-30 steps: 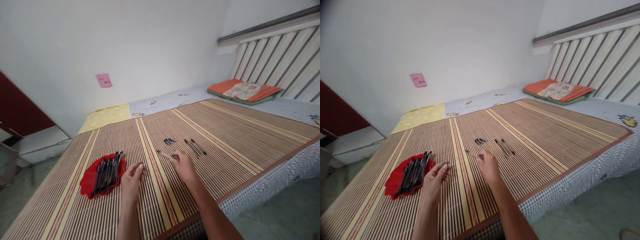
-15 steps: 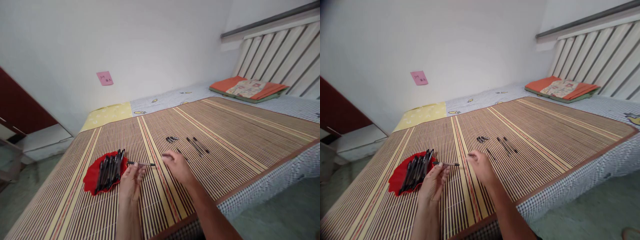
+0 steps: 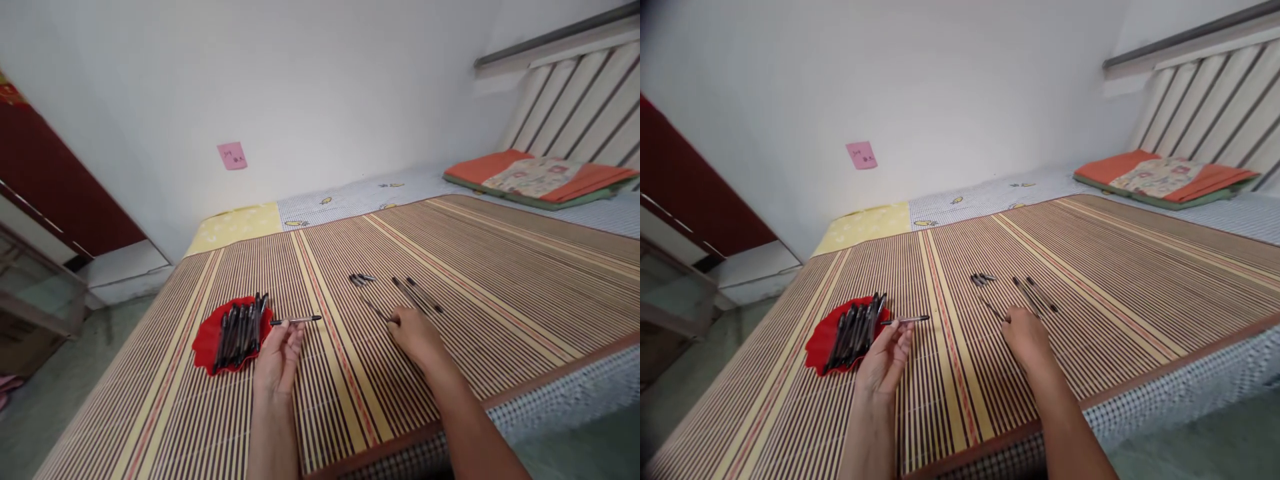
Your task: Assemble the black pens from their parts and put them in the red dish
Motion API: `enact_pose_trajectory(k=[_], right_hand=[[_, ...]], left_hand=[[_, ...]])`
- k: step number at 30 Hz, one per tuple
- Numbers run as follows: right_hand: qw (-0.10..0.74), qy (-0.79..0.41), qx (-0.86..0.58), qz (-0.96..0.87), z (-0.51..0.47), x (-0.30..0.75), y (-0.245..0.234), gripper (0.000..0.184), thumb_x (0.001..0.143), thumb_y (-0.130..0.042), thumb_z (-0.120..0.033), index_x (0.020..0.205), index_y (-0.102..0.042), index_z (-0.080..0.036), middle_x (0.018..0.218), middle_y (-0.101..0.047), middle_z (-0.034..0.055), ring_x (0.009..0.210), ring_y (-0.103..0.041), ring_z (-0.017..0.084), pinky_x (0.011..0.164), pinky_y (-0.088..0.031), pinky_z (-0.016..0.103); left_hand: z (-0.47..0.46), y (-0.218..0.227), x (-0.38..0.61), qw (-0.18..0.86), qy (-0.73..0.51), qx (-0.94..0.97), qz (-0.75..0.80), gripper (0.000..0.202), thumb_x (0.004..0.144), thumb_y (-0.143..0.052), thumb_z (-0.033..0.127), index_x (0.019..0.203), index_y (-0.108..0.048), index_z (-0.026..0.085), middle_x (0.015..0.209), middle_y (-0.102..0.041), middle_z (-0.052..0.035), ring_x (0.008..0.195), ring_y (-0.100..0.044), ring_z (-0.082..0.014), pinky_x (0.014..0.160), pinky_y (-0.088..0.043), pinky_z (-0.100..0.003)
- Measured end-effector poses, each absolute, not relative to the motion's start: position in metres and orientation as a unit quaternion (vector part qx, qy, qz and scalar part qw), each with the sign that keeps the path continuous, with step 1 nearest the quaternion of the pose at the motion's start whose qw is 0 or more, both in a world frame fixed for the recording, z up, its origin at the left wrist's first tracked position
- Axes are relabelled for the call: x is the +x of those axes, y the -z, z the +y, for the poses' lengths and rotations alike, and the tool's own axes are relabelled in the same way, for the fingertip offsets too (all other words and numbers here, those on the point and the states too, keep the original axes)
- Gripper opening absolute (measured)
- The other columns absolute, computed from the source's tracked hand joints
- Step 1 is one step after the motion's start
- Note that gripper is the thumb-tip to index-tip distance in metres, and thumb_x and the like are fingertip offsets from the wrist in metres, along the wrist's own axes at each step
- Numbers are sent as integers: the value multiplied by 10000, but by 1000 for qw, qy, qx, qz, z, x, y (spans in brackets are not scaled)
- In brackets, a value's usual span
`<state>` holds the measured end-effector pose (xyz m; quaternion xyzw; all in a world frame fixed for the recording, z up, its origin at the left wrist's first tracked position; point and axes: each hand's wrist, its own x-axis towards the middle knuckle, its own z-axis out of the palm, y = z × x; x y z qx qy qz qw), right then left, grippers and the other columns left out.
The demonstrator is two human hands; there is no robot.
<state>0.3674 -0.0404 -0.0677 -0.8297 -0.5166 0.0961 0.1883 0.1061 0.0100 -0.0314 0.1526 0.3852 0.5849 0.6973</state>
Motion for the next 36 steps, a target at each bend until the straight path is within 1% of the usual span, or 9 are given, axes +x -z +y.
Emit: enact_pose_trajectory(k=[3, 7, 10, 13, 17, 21, 24, 28, 36], right_hand=[[252, -107, -797, -538, -36, 364, 69, 112, 826, -567, -210, 766, -658, -184, 770, -712, 61, 741, -664, 194, 639, -418, 266], [394, -166, -727, -538, -32, 356, 73, 110, 773, -581, -266, 759, -657, -188, 683, -686, 36, 662, -644, 189, 619, -456, 271], [473, -225, -682, -511, -30, 349, 73, 143, 729, -606, -309, 762, -667, -184, 654, -676, 37, 628, -640, 200, 601, -481, 296], [539, -315, -629, -464, -30, 341, 69, 220, 713, -660, -374, 800, -669, -172, 640, -663, 29, 576, -632, 187, 573, -503, 305], [597, -370, -565, -433, -31, 333, 60, 305, 719, -719, -441, 846, -663, -168, 617, -640, 6, 575, -625, 168, 569, -519, 293], [599, -360, -553, -454, -34, 329, 48, 272, 761, -708, -417, 870, -668, -171, 630, -654, 11, 611, -633, 164, 626, -529, 298], [582, -340, -553, -490, -36, 330, 42, 241, 787, -688, -389, 899, -681, -175, 651, -663, 13, 626, -639, 170, 631, -528, 302], [568, -321, -558, -513, -37, 331, 41, 206, 804, -673, -349, 916, -685, -177, 663, -664, 11, 636, -643, 171, 623, -520, 295], [546, -308, -562, -539, -41, 332, 36, 181, 805, -662, -336, 907, -689, -189, 676, -659, 8, 651, -640, 176, 611, -506, 290]], left_hand=[[10, 33, 105, 683, -595, 178, 385, 170, 888, -531, 10, 789, -646, 88, 745, -699, -94, 689, -704, -144, 655, -591, -212], [9, 34, 104, 653, -605, 225, 396, 39, 830, -650, 84, 828, -628, 117, 835, -727, -95, 766, -720, -169, 693, -581, -242], [7, 37, 105, 625, -612, 286, 391, 187, 767, -754, 226, 856, -617, 135, 859, -726, -79, 773, -711, -168, 698, -556, -248], [6, 41, 106, 597, -617, 336, 387, 314, 748, -766, 343, 959, -638, 149, 756, -674, -22, 721, -683, -160, 677, -527, -257], [8, 48, 101, 548, -611, 380, 427, 377, 804, -713, 350, 1128, -669, 163, 729, -616, 14, 619, -571, -102, 622, -457, -219], [12, 52, 91, 466, -589, 467, 467, 302, 822, -696, 302, 1099, -731, 188, 979, -684, -59, 818, -610, -149, 757, -462, -249], [12, 49, 87, 389, -579, 539, 472, 238, 828, -681, 249, 1049, -762, 217, 1026, -675, -68, 979, -612, -202, 874, -445, -281], [9, 39, 90, 329, -561, 577, 494, 232, 841, -641, 190, 1023, -776, 240, 945, -634, -59, 954, -602, -221, 891, -436, -303], [2, 27, 98, 333, -550, 582, 498, 217, 838, -634, 177, 976, -787, 246, 896, -569, -51, 891, -578, -222, 858, -443, -308]])
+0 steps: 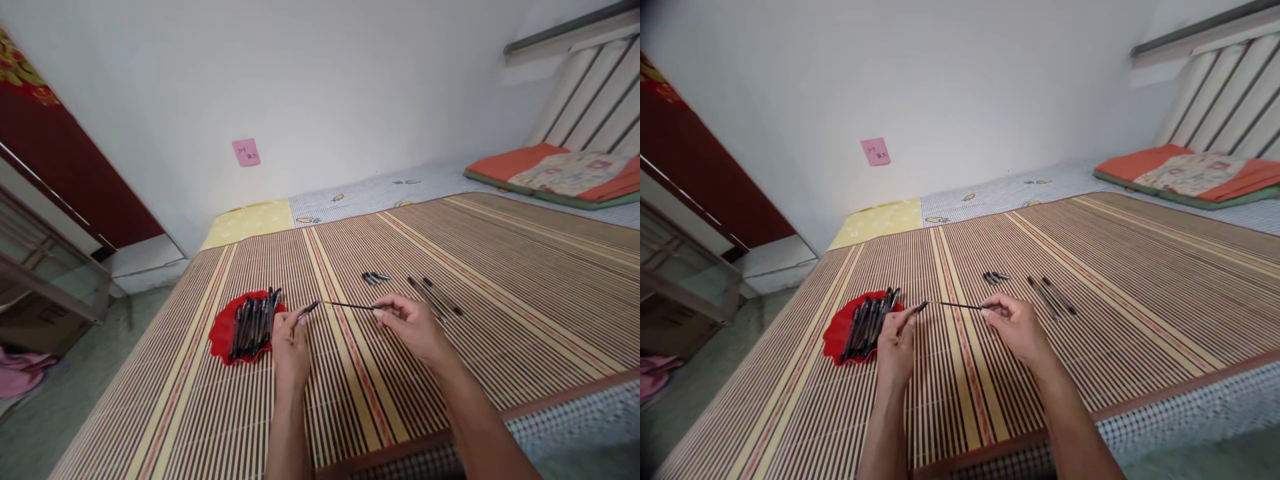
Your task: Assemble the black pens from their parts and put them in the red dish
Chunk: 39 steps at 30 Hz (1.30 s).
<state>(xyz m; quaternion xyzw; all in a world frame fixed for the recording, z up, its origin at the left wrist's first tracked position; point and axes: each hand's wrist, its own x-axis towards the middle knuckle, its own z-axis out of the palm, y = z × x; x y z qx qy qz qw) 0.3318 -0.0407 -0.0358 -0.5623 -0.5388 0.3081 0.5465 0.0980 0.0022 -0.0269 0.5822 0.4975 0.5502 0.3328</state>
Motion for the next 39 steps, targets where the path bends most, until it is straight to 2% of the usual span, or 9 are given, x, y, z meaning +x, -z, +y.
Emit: enact_pose_trajectory(k=[5, 9, 12, 15, 21, 27, 34, 37, 39], right_hand=[[530, -291, -573, -553, -43, 334, 34, 196, 815, -655, -356, 914, -703, -194, 686, -657, 8, 646, -628, 175, 580, -486, 278], [517, -264, -580, -571, -44, 338, 32, 176, 828, -634, -336, 908, -713, -201, 705, -671, 11, 665, -638, 183, 606, -490, 289], [502, -217, -586, -597, -48, 341, 25, 156, 836, -615, -318, 877, -714, -205, 783, -701, 34, 725, -649, 197, 660, -499, 310], [487, -186, -589, -617, -51, 343, 18, 155, 857, -595, -318, 869, -709, -214, 845, -711, 46, 774, -653, 208, 689, -502, 321], [482, -208, -577, -625, -50, 326, 14, 121, 858, -604, -281, 873, -704, -213, 824, -699, 37, 760, -647, 197, 685, -505, 308], [499, -241, -528, -643, -46, 299, 14, 117, 874, -581, -202, 886, -696, -211, 848, -678, 25, 787, -639, 175, 704, -483, 279], [502, -279, -515, -636, -46, 293, 12, 114, 875, -569, -200, 895, -681, -203, 848, -654, 28, 796, -623, 178, 716, -480, 282], [488, -283, -526, -637, -46, 292, 14, 110, 894, -560, -228, 883, -665, -200, 793, -630, 9, 745, -599, 165, 670, -449, 265], [470, -277, -539, -641, -45, 290, 16, 197, 928, -529, -280, 774, -619, -197, 689, -566, -14, 650, -543, 147, 593, -392, 254]], left_hand=[[3, 29, 96, 318, -560, 594, 483, 214, 836, -640, 175, 968, -792, 246, 900, -562, -50, 888, -572, -219, 865, -440, -309], [6, 35, 94, 241, -536, 643, 491, 280, 872, -571, 172, 1035, -778, 268, 933, -539, -60, 898, -559, -225, 871, -443, -343], [7, 38, 92, 177, -519, 678, 490, 308, 860, -565, 148, 1021, -784, 294, 944, -529, -74, 934, -525, -251, 886, -430, -376], [7, 37, 91, 155, -504, 706, 473, 315, 858, -573, 150, 1008, -788, 324, 934, -539, -82, 942, -495, -269, 886, -417, -395], [1, 30, 98, 179, -470, 744, 439, 294, 876, -572, 162, 959, -789, 342, 911, -578, -73, 926, -513, -258, 863, -424, -388], [-6, 22, 105, 289, -434, 753, 401, 286, 901, -571, 190, 1040, -777, 333, 892, -594, -61, 888, -569, -226, 813, -449, -328], [-6, 18, 103, 354, -460, 714, 391, 202, 860, -636, 201, 985, -783, 261, 889, -663, -75, 888, -614, -241, 821, -464, -329], [-7, 18, 103, 355, -458, 712, 396, 178, 852, -644, 186, 942, -784, 248, 885, -673, -76, 889, -622, -241, 811, -461, -323], [-7, 18, 105, 361, -453, 713, 396, 184, 848, -643, 168, 938, -783, 247, 880, -675, -74, 887, -624, -237, 806, -458, -317]])
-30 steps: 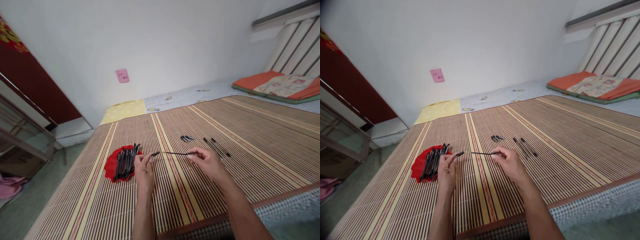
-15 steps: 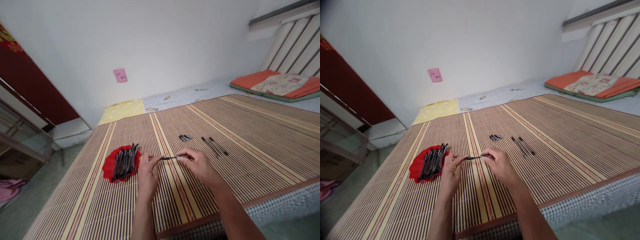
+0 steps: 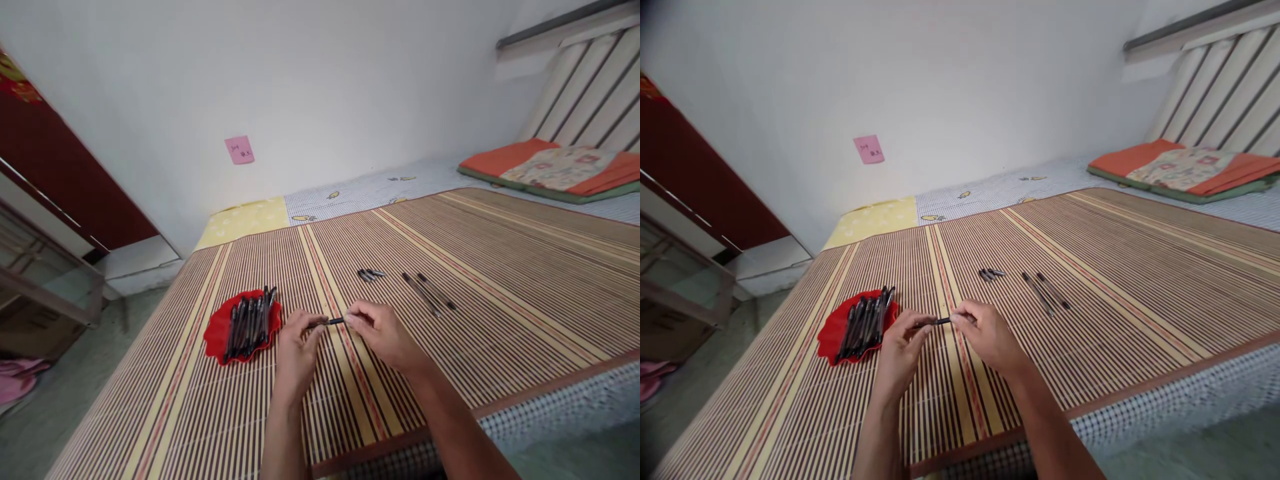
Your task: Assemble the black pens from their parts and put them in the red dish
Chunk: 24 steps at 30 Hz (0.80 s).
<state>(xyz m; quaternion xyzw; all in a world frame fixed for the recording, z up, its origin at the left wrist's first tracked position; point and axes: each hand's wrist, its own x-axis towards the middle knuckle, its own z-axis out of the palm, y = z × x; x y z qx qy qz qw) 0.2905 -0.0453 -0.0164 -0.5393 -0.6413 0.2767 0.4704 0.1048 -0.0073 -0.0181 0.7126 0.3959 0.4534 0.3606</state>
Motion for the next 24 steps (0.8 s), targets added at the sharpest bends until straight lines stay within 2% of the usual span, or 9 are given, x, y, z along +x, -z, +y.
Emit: enact_pose_trajectory(k=[3, 5, 8, 11, 13, 15, 20, 22, 24], right_hand=[[458, -292, -559, -626, -44, 289, 20, 398, 974, -452, -375, 619, -500, -201, 571, -444, -34, 533, -441, 126, 509, -306, 255], [464, -334, -558, -601, -42, 291, 22, 428, 980, -426, -431, 632, -515, -198, 569, -462, -28, 514, -447, 122, 491, -322, 252], [491, -396, -537, -561, -40, 295, 22, 296, 938, -511, -438, 867, -632, -177, 702, -599, 7, 609, -572, 138, 555, -441, 248], [506, -403, -522, -557, -40, 297, 21, 233, 848, -637, -329, 1024, -657, -178, 819, -666, 26, 745, -644, 160, 670, -511, 269], [506, -387, -519, -570, -40, 296, 21, 166, 840, -634, -282, 966, -672, -180, 795, -673, 20, 747, -652, 158, 684, -511, 267], [508, -374, -524, -573, -40, 292, 23, 123, 870, -598, -286, 864, -661, -180, 714, -654, 5, 668, -637, 146, 623, -490, 248], [485, -384, -564, -547, -36, 283, 34, 435, 953, -462, -429, 587, -514, -199, 490, -517, -29, 402, -482, 103, 440, -368, 234], [481, -411, -561, -534, -34, 283, 38, 473, 961, -425, -477, 598, -533, -195, 484, -524, -24, 392, -482, 106, 439, -379, 238], [489, -435, -539, -530, -33, 285, 40, 410, 951, -454, -480, 723, -609, -177, 578, -600, -3, 475, -558, 122, 497, -437, 242]], left_hand=[[-8, 18, 107, 373, -445, 714, 391, 190, 840, -643, 146, 932, -778, 243, 882, -680, -72, 906, -623, -234, 824, -453, -316], [-8, 19, 107, 368, -436, 719, 396, 188, 853, -622, 149, 939, -766, 233, 901, -675, -70, 917, -617, -230, 837, -451, -325], [-7, 21, 105, 352, -423, 727, 412, 194, 889, -569, 162, 965, -740, 212, 927, -654, -66, 917, -610, -220, 835, -455, -334], [-5, 22, 103, 343, -415, 734, 413, 195, 907, -546, 160, 976, -724, 201, 938, -640, -65, 922, -608, -213, 835, -459, -333], [-5, 22, 103, 331, -411, 745, 407, 190, 907, -551, 152, 975, -721, 202, 931, -636, -61, 923, -604, -211, 836, -458, -331], [-7, 22, 104, 305, -409, 762, 399, 190, 909, -556, 146, 981, -721, 208, 917, -630, -56, 921, -595, -210, 834, -454, -330], [-8, 20, 106, 206, -410, 805, 377, 236, 920, -549, 124, 1028, -722, 242, 929, -626, -52, 940, -557, -218, 827, -438, -331], [-8, 21, 105, 183, -408, 812, 375, 243, 920, -551, 121, 1032, -724, 249, 929, -631, -51, 940, -549, -223, 817, -435, -332], [-6, 23, 104, 172, -409, 810, 384, 241, 919, -553, 119, 1022, -727, 250, 920, -637, -50, 932, -548, -227, 811, -434, -336]])
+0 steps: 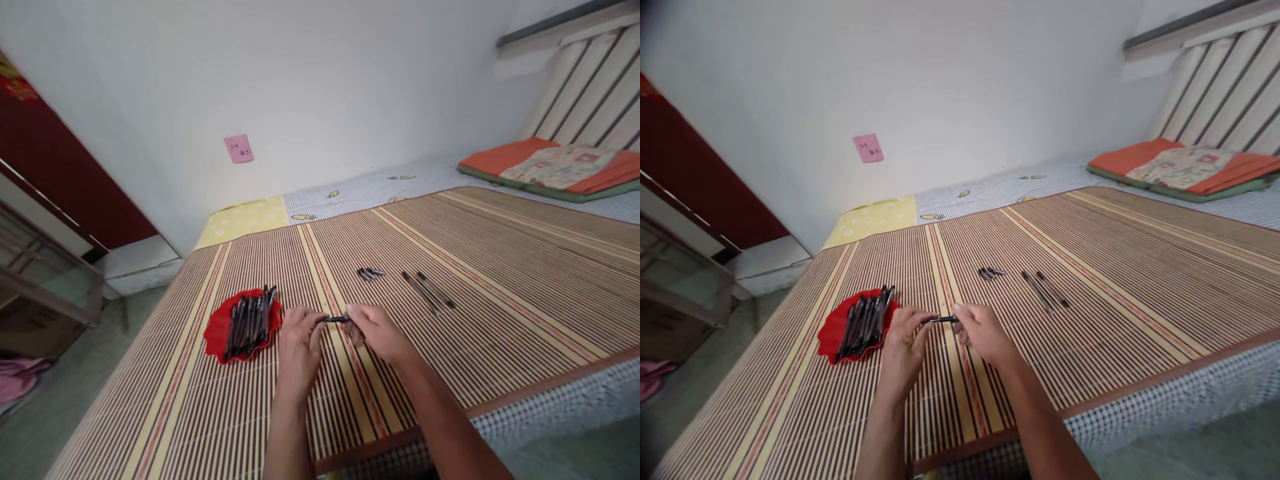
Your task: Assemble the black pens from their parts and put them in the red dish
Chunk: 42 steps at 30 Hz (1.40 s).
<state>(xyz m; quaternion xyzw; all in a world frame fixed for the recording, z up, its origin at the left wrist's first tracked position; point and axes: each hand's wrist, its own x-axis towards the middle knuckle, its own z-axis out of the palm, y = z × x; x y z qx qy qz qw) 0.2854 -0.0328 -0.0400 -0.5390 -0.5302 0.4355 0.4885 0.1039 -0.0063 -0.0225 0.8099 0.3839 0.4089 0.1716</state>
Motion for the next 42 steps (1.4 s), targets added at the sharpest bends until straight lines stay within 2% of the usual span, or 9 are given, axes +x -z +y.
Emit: enact_pose_trajectory(k=[5, 9, 15, 19, 22, 26, 34, 39, 42], right_hand=[[507, -419, -512, -552, -35, 287, 34, 157, 871, -607, -331, 893, -639, -179, 687, -620, -9, 621, -593, 133, 594, -465, 244], [497, -412, -524, -555, -38, 283, 28, 328, 920, -522, -380, 651, -538, -193, 579, -515, -32, 487, -466, 98, 501, -378, 228], [502, -488, -509, -501, -34, 280, 38, 415, 908, -508, -493, 616, -513, -198, 507, -428, -55, 433, -354, 84, 437, -265, 228], [545, -510, -499, -441, -28, 280, 47, 404, 854, -569, -537, 650, -544, -189, 513, -451, -55, 421, -347, 76, 426, -245, 227], [577, -501, -496, -413, -27, 277, 48, 406, 850, -571, -554, 691, -573, -180, 552, -498, -41, 433, -378, 78, 434, -270, 225], [558, -513, -489, -432, -28, 266, 43, 415, 860, -556, -553, 678, -561, -180, 546, -492, -43, 439, -398, 80, 445, -296, 225], [542, -534, -478, -438, -28, 259, 51, 446, 872, -519, -591, 701, -553, -181, 545, -473, -50, 432, -393, 82, 430, -303, 209], [402, -260, -649, -591, -10, 283, 45, 403, 1003, -357, -396, 871, -653, -157, 780, -676, 53, 695, -634, 159, 630, -472, 250], [349, -114, -732, -574, 21, 303, 42, 269, 972, -453, -232, 1078, -670, -114, 1129, -661, 161, 1055, -596, 244, 863, -441, 324]], left_hand=[[-5, 23, 101, 177, -409, 797, 407, 202, 923, -565, 134, 1006, -722, 230, 912, -635, -52, 929, -549, -228, 816, -439, -346], [-7, 19, 101, 176, -411, 804, 392, 206, 938, -549, 137, 1020, -715, 224, 919, -629, -52, 933, -542, -222, 816, -446, -348], [-10, 13, 104, 142, -419, 821, 362, 241, 956, -518, 143, 1047, -714, 250, 917, -628, -50, 944, -547, -213, 828, -463, -357], [-6, 19, 106, 118, -520, 730, 428, 361, 837, -713, 225, 1193, -661, 254, 1222, -576, -93, 1198, -491, -269, 979, -427, -431], [-1, 28, 107, 266, -605, 560, 499, 625, 729, -808, 348, 1291, -582, 195, 1196, -581, -126, 1133, -561, -279, 891, -492, -406], [2, 38, 112, 552, -571, 429, 429, 439, 674, -816, 419, 968, -687, 120, 775, -646, -42, 670, -609, -151, 631, -503, -272], [-2, 37, 115, 549, -571, 471, 388, 286, 755, -778, 331, 938, -710, 122, 774, -699, -51, 680, -631, -133, 684, -516, -241], [1, 38, 119, 618, -617, 327, 363, 308, 677, -844, 321, 846, -685, 119, 721, -678, -33, 626, -628, -116, 599, -518, -201], [3, 36, 117, 651, -624, 247, 355, 253, 673, -851, 244, 804, -676, 117, 726, -673, -35, 639, -652, -122, 589, -535, -195]])
